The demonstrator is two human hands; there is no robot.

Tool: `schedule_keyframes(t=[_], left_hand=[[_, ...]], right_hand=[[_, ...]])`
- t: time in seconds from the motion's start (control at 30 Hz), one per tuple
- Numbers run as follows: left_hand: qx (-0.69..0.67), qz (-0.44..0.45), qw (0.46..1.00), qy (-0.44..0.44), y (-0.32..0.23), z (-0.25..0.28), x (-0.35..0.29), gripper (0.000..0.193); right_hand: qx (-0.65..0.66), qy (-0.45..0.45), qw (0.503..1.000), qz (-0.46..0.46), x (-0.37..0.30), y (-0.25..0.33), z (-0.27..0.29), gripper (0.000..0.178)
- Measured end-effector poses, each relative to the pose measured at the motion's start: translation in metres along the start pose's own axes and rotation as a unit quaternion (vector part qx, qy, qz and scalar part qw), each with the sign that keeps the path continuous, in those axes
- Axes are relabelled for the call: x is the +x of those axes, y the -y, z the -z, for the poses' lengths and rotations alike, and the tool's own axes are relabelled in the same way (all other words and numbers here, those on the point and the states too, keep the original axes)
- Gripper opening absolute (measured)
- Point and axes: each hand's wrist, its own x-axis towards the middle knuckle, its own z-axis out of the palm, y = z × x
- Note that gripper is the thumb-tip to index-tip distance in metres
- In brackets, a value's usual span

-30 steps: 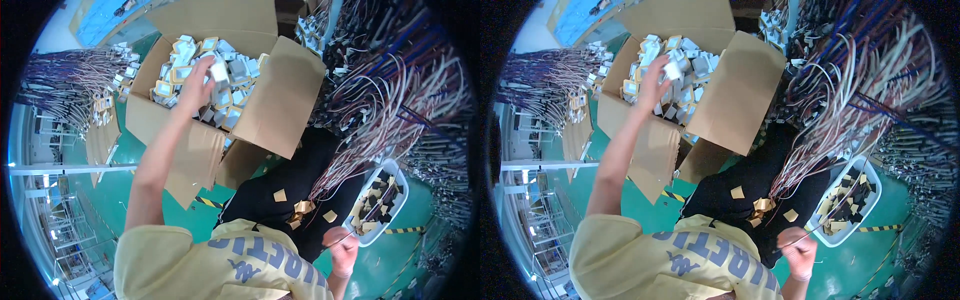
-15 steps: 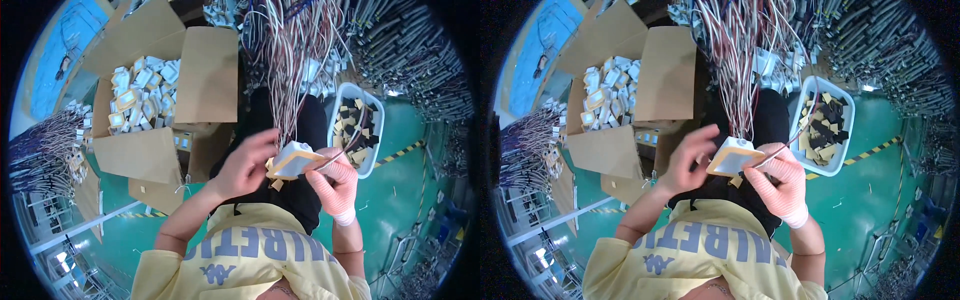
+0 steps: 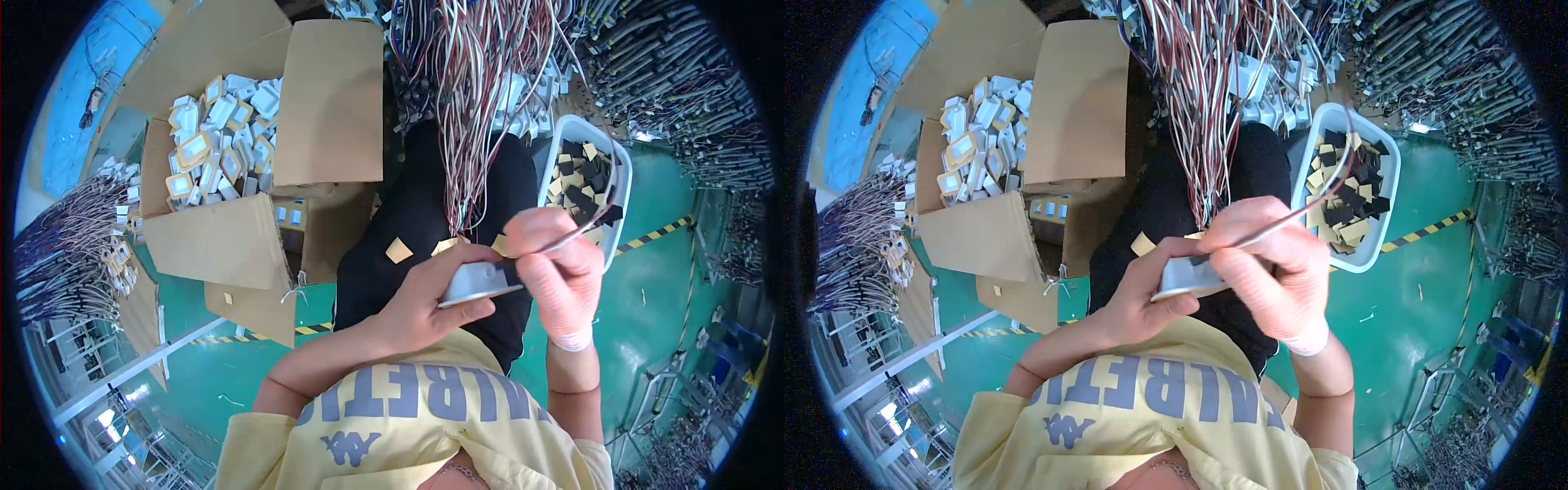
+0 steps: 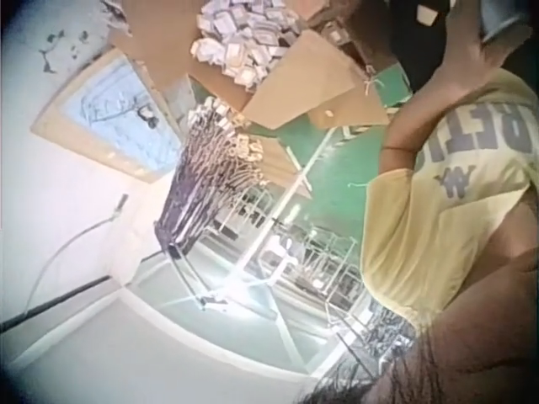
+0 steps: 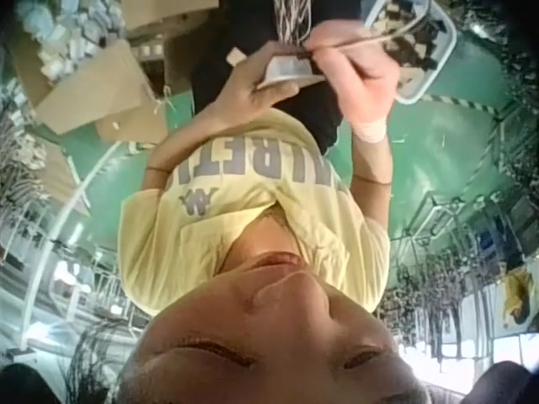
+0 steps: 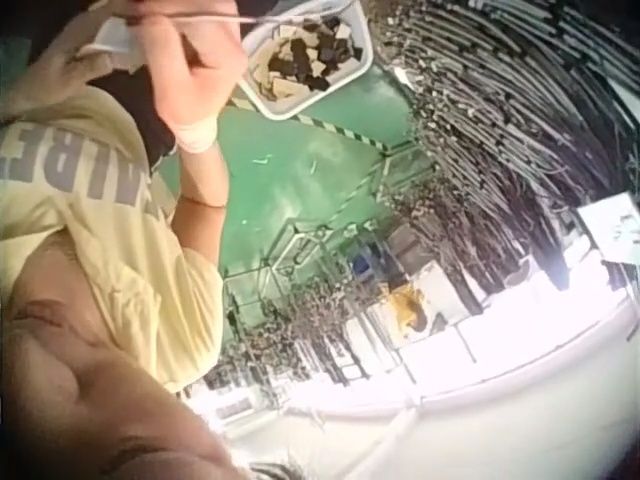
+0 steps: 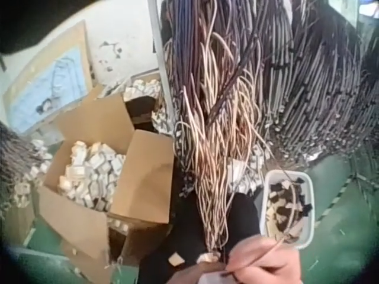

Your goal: Assemble wiring harnesses by attaching plastic connectors and securing them with adhesive tape.

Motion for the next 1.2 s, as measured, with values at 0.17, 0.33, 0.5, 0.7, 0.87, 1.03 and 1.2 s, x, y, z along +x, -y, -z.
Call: schedule_keyframes(t=[0.17, 0.33, 0.5, 0.7, 0.87, 1.03, 1.2], left_hand=[[-0.051, 0.052, 0.997, 0.006, -0.003, -0.001, -0.002, 0.047], [-0.04, 0.002, 0.999, -0.023, 0.003, -0.001, -0.002, 0.05], [0.07, -0.084, 0.993, -0.053, 0.001, 0.003, 0.001, 0.054], [0.244, -0.165, 0.953, -0.07, -0.003, 0.007, 0.004, 0.06], [0.261, -0.161, 0.949, -0.072, 0.0, 0.006, -0.001, 0.064], [0.148, -0.06, 0.987, -0.017, -0.013, 0.008, 0.005, 0.051], [0.017, 0.034, 0.997, 0.068, -0.005, 0.015, 0.005, 0.037]], right_hand=[[0.04, 0.036, 0.999, -0.005, 0.0, -0.013, 0.003, 0.006], [0.006, 0.043, 0.999, -0.003, 0.0, -0.014, 0.004, 0.006], [-0.042, 0.026, 0.999, 0.011, 0.001, -0.009, 0.002, 0.006], [-0.207, 0.092, 0.969, 0.098, 0.014, 0.009, 0.011, 0.016], [-0.244, 0.104, 0.955, 0.131, 0.014, 0.011, 0.009, 0.018], [-0.155, 0.117, 0.981, 0.014, 0.012, -0.004, 0.008, 0.013], [0.047, 0.121, 0.971, -0.199, 0.016, 0.006, 0.014, 0.013]])
